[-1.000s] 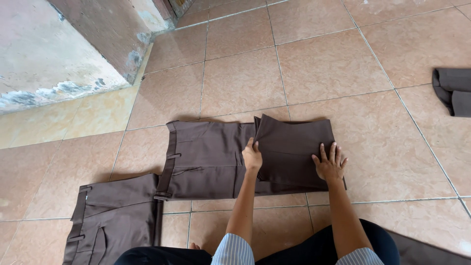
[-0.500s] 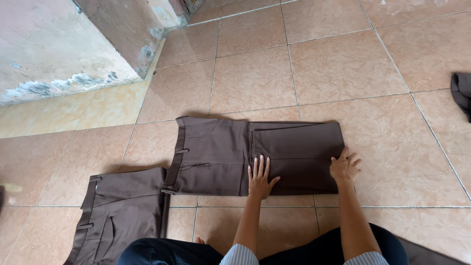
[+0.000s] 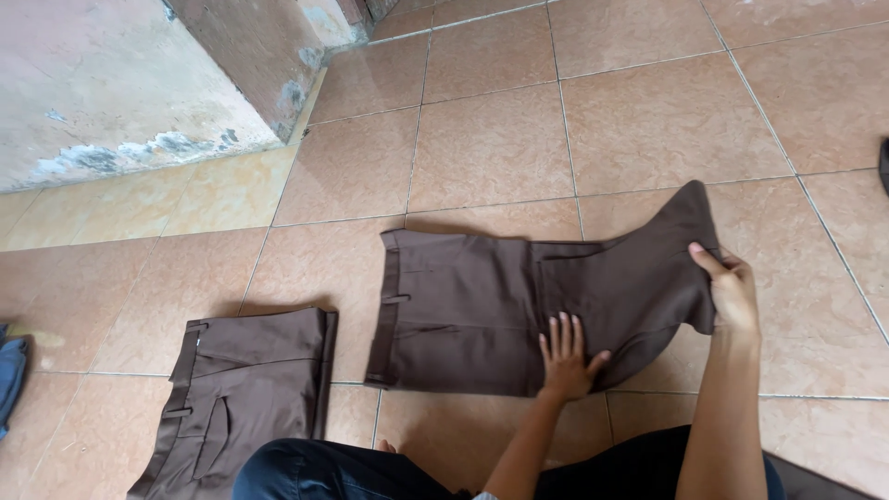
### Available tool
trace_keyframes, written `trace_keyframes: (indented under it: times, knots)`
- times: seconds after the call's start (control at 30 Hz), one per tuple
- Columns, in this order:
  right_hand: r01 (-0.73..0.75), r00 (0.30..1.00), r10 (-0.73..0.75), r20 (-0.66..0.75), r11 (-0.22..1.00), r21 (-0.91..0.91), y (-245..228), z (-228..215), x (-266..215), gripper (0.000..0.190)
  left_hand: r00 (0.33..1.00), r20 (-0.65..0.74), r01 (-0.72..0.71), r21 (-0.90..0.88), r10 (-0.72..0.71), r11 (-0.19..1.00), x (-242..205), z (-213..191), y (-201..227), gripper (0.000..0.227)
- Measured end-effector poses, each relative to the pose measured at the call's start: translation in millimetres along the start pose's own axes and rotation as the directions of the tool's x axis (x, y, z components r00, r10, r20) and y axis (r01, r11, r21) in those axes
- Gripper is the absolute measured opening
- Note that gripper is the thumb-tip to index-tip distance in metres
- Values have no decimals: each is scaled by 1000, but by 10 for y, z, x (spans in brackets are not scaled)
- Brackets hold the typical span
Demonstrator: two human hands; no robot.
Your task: Folding several pairs of brown pants on a tiled floor.
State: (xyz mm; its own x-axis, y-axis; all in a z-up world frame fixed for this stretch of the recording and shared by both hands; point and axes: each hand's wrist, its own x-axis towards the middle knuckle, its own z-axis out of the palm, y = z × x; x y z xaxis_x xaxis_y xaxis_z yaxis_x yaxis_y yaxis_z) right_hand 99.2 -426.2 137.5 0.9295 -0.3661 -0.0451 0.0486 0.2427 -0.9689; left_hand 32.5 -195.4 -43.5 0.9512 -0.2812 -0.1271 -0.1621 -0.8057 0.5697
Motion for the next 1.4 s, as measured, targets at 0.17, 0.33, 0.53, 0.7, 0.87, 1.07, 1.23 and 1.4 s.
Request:
trace_keyframes:
  times: [0.17, 0.33, 0.53, 0.7, 0.87, 1.07, 1.23, 1.4]
  knots:
    - [18, 998, -21, 61, 999, 47, -335, -39, -200, 27, 983, 183, 75, -545, 31, 835, -82, -126, 848, 91]
    - [21, 971, 10, 238, 992, -127, -539, 506, -520, 48, 990, -49, -21, -978, -132, 209, 142, -824, 937, 66]
    - [119, 799, 165, 579, 899, -420, 259, 1226, -651, 59, 981, 171, 162, -982, -91, -102, 665, -1384, -78, 101]
    - [313, 604, 229, 763, 813, -492, 569, 1602, -1028, 61, 900, -2, 128, -954, -435, 269, 150, -1959, -90, 93]
    - [227, 489, 392, 780, 806, -547, 674, 1609, -939, 65, 838, -16, 215, -909, -546, 357, 151, -1709, -1131, 75]
    - [515, 759, 346, 551, 199, -834, 1398, 1115, -323, 59, 790, -215, 484, -357, -575, 799, -90, -1658, -1771, 73]
    - [490, 809, 419, 412, -93, -867, 1993, 975, -218, 66, 887, -365, 368, 192, -282, 910, -491, -1621, -1147, 90]
    - [464, 818, 431, 381, -102, -880, 1953, 965, -330, 63, 886, -332, 399, 195, -322, 896, -684, -1406, -1092, 82]
